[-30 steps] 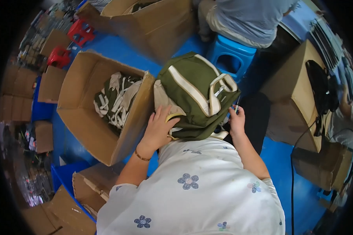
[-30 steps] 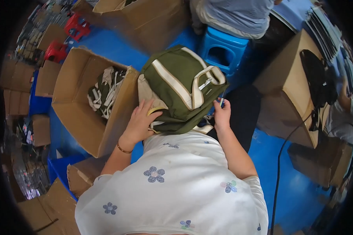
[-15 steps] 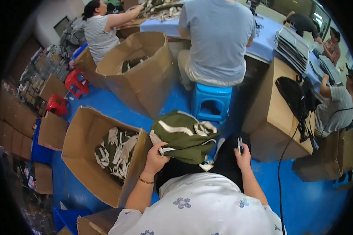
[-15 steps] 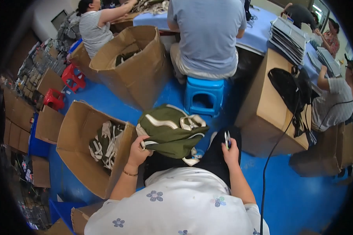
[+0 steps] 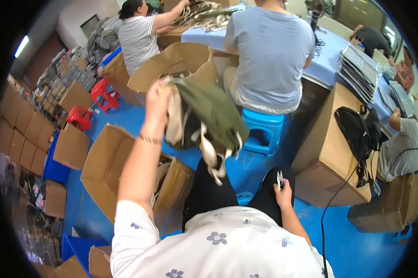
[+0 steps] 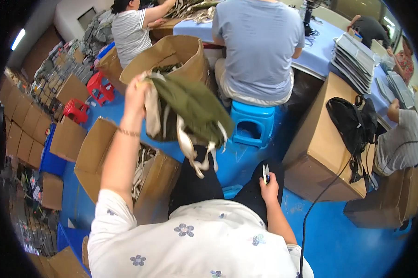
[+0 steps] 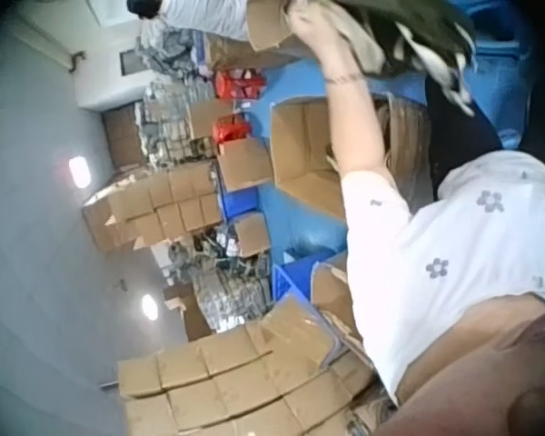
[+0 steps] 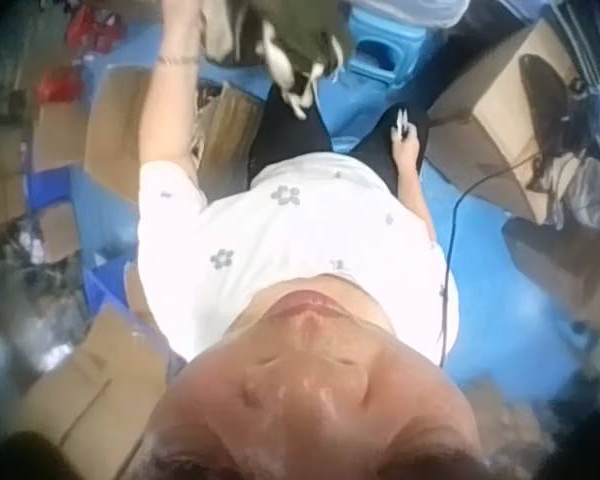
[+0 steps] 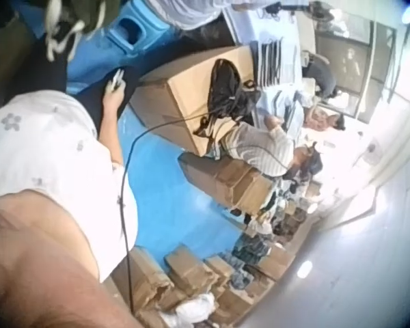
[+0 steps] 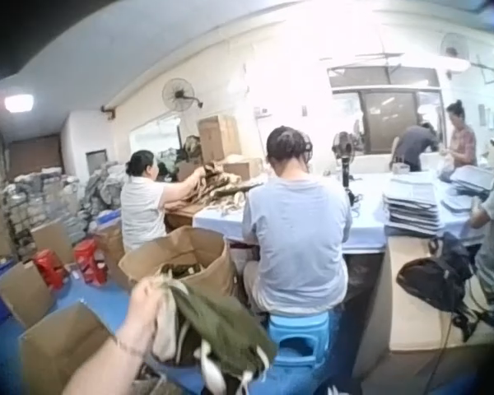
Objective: Inspecting canvas bags and using thread snippers to trim loose threads and check strap attachments.
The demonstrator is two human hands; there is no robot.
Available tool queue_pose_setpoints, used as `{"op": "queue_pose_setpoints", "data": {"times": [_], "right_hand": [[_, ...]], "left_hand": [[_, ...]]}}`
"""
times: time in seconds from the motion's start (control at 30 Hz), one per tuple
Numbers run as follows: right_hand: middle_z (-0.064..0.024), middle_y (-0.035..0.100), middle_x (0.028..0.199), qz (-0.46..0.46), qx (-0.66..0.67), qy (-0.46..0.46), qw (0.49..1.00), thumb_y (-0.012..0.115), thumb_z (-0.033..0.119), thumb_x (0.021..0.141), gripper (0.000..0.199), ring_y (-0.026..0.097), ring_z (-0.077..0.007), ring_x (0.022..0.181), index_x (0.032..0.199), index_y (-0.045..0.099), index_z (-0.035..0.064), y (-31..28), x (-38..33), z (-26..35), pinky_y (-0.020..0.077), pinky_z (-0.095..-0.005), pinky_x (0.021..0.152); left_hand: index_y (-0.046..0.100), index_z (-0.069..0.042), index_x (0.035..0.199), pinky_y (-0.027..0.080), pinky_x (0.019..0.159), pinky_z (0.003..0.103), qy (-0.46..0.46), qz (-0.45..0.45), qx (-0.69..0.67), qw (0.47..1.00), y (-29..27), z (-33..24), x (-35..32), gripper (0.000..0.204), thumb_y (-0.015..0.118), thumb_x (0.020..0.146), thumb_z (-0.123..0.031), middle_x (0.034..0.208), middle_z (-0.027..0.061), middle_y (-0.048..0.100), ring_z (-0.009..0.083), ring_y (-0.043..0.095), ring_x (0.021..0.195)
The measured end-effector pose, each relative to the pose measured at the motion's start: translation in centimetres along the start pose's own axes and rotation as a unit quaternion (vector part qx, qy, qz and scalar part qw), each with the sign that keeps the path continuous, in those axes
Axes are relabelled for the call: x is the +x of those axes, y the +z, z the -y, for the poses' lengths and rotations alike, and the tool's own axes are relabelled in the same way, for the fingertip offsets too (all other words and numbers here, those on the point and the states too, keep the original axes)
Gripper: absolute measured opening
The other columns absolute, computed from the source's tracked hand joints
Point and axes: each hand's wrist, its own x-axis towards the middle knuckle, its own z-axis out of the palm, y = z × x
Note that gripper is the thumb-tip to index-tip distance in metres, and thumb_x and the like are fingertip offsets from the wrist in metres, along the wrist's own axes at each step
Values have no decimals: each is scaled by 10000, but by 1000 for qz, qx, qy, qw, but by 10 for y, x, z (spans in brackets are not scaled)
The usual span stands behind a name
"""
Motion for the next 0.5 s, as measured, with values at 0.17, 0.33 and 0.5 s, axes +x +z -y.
{"op": "queue_pose_setpoints", "data": {"times": [0.17,0.33,0.5], "right_hand": [[-173,631,863,9,-49,21,999,645,246,775,335,609,-350,820,1038,529,74,6,12,-7,470,-418,711],[-182,633,892,18,-97,42,994,635,256,781,339,602,-373,849,1058,524,95,-2,13,-5,468,-435,729],[-177,632,885,37,-95,53,993,641,235,776,331,608,-360,840,1048,527,85,-3,15,4,474,-415,723]], "left_hand": [[616,-28,899,449,630,242,-17,83,89,992,-18,-54,71,153,608,783,-127,761,7,611,99,565,685],[609,-53,885,437,573,234,-127,164,336,919,-29,-97,84,160,574,789,-176,747,-19,593,81,545,641],[595,-61,786,432,471,242,-177,59,43,982,-51,-85,95,68,572,781,-125,659,6,580,104,545,529]]}}
